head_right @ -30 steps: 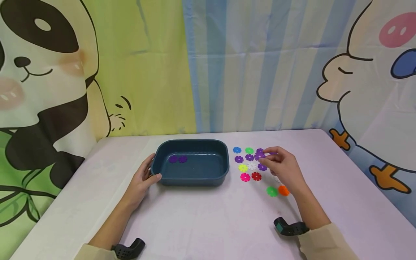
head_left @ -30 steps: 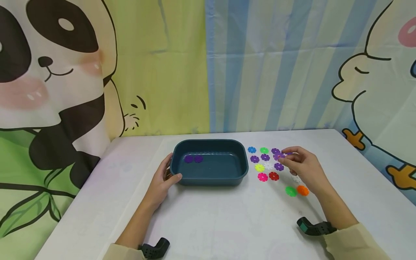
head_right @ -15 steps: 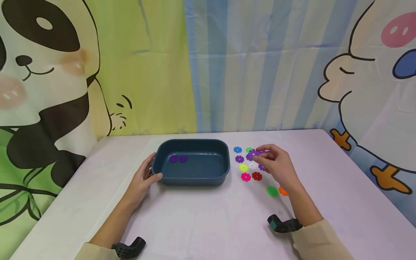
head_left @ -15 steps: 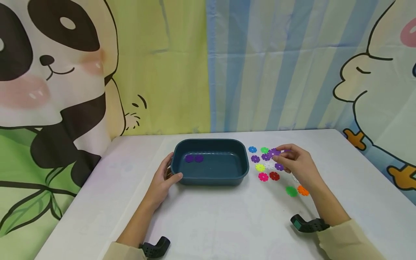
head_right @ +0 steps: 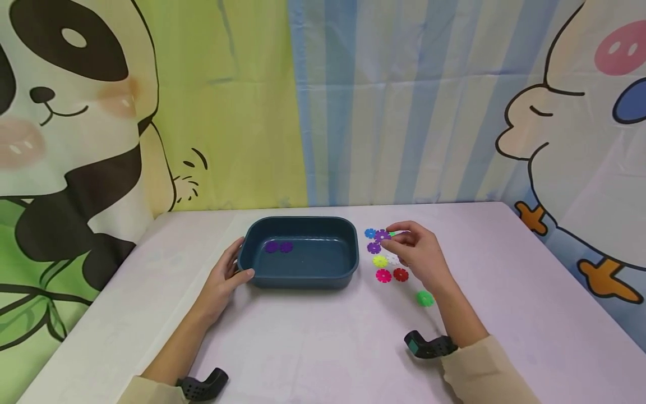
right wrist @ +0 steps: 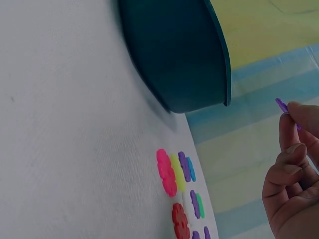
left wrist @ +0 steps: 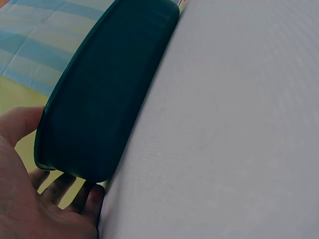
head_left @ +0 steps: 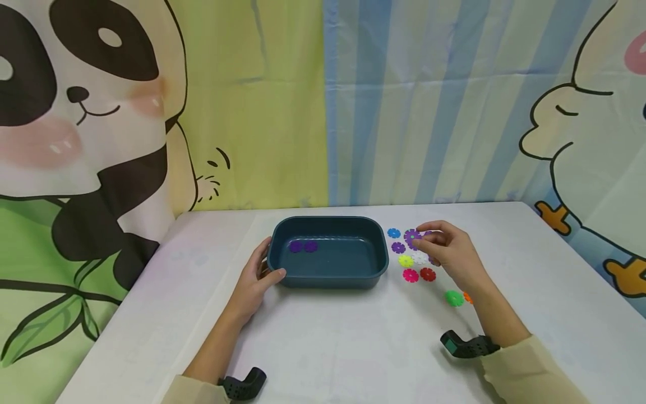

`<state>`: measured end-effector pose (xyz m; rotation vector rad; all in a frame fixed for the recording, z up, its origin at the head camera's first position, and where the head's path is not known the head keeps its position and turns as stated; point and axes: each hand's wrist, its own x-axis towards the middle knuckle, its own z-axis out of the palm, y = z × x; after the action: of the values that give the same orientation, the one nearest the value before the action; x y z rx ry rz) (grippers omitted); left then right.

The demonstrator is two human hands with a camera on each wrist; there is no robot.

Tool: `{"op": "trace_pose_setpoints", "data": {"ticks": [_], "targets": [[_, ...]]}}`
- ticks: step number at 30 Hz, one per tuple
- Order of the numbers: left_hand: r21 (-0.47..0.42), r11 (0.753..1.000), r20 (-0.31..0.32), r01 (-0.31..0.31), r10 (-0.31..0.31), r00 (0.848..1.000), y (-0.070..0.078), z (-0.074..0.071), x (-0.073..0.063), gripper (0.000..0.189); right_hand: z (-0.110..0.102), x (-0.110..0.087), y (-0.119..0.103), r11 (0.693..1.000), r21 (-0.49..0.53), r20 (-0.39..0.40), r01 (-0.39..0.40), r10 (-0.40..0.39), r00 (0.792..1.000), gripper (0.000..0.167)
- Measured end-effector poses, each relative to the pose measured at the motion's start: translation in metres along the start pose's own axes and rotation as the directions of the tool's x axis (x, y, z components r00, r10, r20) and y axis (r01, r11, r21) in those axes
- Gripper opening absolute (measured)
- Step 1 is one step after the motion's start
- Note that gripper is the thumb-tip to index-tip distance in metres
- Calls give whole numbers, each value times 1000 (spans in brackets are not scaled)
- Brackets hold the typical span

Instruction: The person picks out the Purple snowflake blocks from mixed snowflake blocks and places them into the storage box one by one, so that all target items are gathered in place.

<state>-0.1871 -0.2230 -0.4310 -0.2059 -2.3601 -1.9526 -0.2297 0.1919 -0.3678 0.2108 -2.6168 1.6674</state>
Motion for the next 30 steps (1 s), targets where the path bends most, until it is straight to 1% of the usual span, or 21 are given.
{"op": "trace_pose_setpoints", "data": {"ticks": [4,10,18,26,30], "targets": [[4,1000,-3,0,0,1000,0,0,0,81,7,2,-6,1000,20,3,3,-3,1000,52],[4,1000,-3,3,-3,1000,1,0,0,81,16,6,-14,999,37,9,25,-25,1000,48],[5,1000,-7,9,-9,1000,1,0,0,82,30,10,-19,996,85,12,1,-2,1000,53],[7,1000,-4,15,-15,1000,1,1,0,82,43,18,-22,995,96,26,20,-23,999,47],[10,1000,-4,11,-11,1000,2,1,0,82,50,21,-24,990,136,35,30,-35,999,45]]}}
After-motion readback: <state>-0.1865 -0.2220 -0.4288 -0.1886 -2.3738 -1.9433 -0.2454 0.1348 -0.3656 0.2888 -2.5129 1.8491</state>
